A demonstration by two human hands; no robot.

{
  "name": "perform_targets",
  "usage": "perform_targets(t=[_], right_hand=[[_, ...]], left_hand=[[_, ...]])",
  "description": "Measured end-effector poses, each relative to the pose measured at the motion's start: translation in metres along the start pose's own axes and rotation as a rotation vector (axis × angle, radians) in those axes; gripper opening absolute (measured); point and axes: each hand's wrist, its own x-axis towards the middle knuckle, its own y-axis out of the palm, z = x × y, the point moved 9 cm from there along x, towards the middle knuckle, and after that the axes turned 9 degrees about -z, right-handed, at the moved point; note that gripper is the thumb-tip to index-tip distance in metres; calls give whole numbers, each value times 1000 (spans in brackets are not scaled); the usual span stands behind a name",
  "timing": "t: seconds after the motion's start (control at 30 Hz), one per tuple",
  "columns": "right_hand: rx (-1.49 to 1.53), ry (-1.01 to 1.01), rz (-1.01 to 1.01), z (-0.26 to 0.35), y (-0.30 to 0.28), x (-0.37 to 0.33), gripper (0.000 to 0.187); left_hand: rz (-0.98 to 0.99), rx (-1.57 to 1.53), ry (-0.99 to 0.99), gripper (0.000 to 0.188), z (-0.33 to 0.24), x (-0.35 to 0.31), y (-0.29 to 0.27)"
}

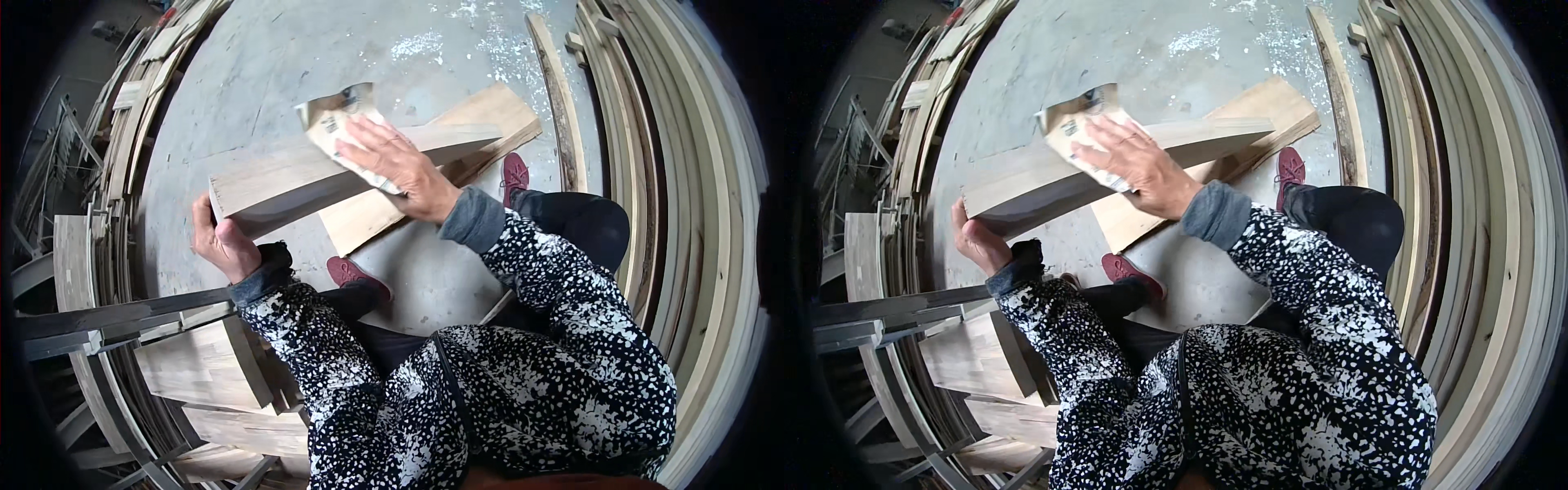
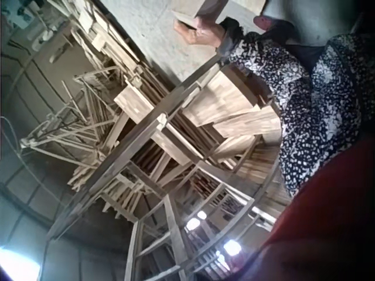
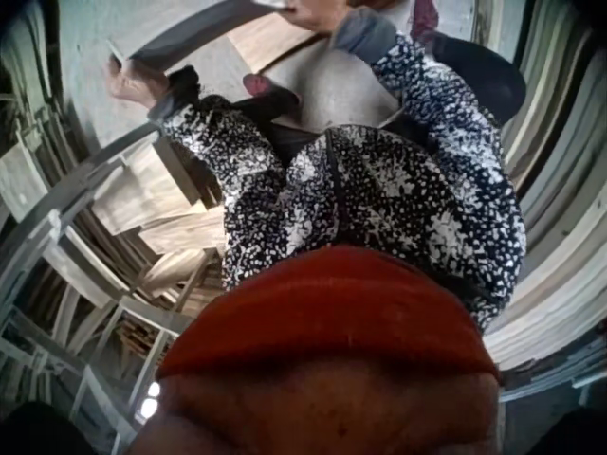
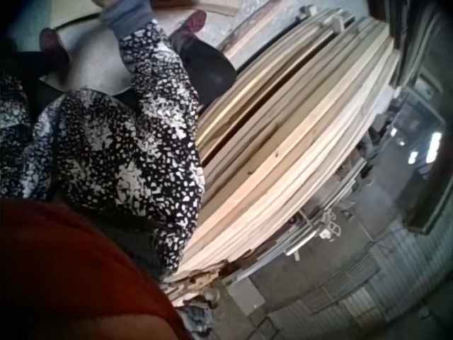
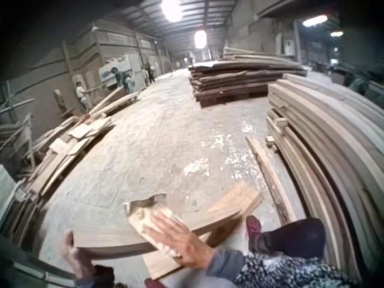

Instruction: Sanding wood planks manually using sandpaper in a manufacturing facility.

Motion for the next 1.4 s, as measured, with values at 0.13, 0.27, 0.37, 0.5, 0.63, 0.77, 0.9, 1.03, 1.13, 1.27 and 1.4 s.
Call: perform_targets(t=[0.13,0.27,0.37,0.5,0.63,0.77,0.9,1.03,1.13,1.27,1.4], right_hand=[[111,48,65,18,13,6,43],[-7,258,21,-80,1,-66,42],[-75,509,-56,-162,-24,-125,45],[-88,583,-54,-150,2,-115,45],[49,300,92,-25,55,-38,45],[54,230,88,-28,61,-38,48],[-104,539,-28,-150,4,-102,36],[-210,958,-144,-251,-50,-184,36],[-262,707,-137,-187,-11,-139,38],[-10,327,28,-61,47,-63,40],[-51,309,51,-97,38,-70,38]], left_hand=[[-106,9,-138,84,30,-5,-12],[-201,7,-264,81,75,-6,-33],[-237,-75,-366,72,105,-14,-32],[-309,-177,-511,57,130,-18,-47],[-340,-143,-551,44,150,-26,-46],[-270,41,-334,39,165,-20,-79],[-266,108,-157,39,167,-26,-87],[-374,27,-129,42,172,-29,-80],[-373,94,-71,44,161,-25,-83],[-321,-142,-403,45,173,-20,-76],[-303,-66,-337,45,168,-20,-78]])
